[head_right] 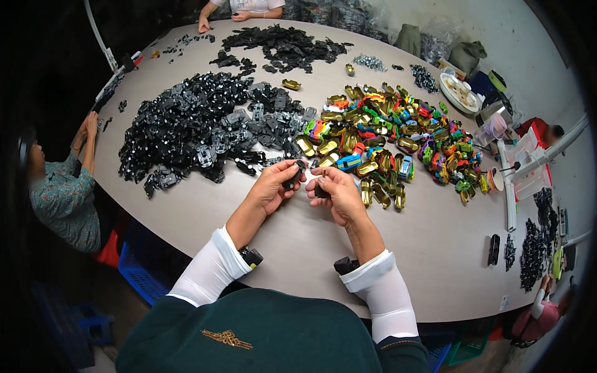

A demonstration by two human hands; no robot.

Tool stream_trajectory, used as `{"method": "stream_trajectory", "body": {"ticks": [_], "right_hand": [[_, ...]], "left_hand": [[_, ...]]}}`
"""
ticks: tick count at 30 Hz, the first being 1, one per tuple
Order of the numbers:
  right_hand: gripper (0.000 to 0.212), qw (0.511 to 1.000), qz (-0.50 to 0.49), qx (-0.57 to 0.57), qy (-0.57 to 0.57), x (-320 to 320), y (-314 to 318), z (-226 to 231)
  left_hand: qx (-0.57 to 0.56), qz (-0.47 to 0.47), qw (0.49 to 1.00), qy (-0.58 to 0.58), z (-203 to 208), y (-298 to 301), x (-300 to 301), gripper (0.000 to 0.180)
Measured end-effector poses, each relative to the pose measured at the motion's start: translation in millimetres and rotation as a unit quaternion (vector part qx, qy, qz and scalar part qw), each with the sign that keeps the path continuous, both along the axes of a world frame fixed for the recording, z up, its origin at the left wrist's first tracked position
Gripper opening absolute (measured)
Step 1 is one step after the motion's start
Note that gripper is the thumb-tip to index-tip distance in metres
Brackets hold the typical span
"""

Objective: The person assembles small toy cars by hand at a large table. They pick up a black chassis and a colored body, fit the body onto the chassis, and place the completed unit on the table. This process is repeated with various colored bodies and black chassis throughout the clip.

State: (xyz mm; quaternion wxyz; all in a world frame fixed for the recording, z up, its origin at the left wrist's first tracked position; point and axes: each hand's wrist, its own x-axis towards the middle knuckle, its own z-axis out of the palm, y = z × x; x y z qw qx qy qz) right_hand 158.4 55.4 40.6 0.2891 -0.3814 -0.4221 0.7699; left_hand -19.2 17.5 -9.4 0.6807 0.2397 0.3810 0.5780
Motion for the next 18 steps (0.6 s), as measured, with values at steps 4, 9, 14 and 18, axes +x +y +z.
{"method": "stream_trajectory", "body": {"ticks": [4, 9, 14, 18], "right_hand": [[0.02, 0.992, 0.034, 0.117, -0.044, 11, 5, -2], [0.018, 0.993, 0.1, 0.056, -0.021, 14, 4, 7], [0.017, 0.992, 0.12, -0.002, 0.041, 14, 4, 2], [0.014, 0.991, 0.125, -0.002, 0.052, 14, 4, 0]], "left_hand": [[0.01, -0.019, 1.0, 0.012, 14, -4, 9, 0.015], [0.003, -0.036, 0.999, 0.014, 11, -6, 13, 0.014], [0.025, -0.056, 0.998, 0.01, 9, -8, 12, 0.016], [0.015, -0.053, 0.998, 0.02, 15, -10, 13, 0.018]]}}
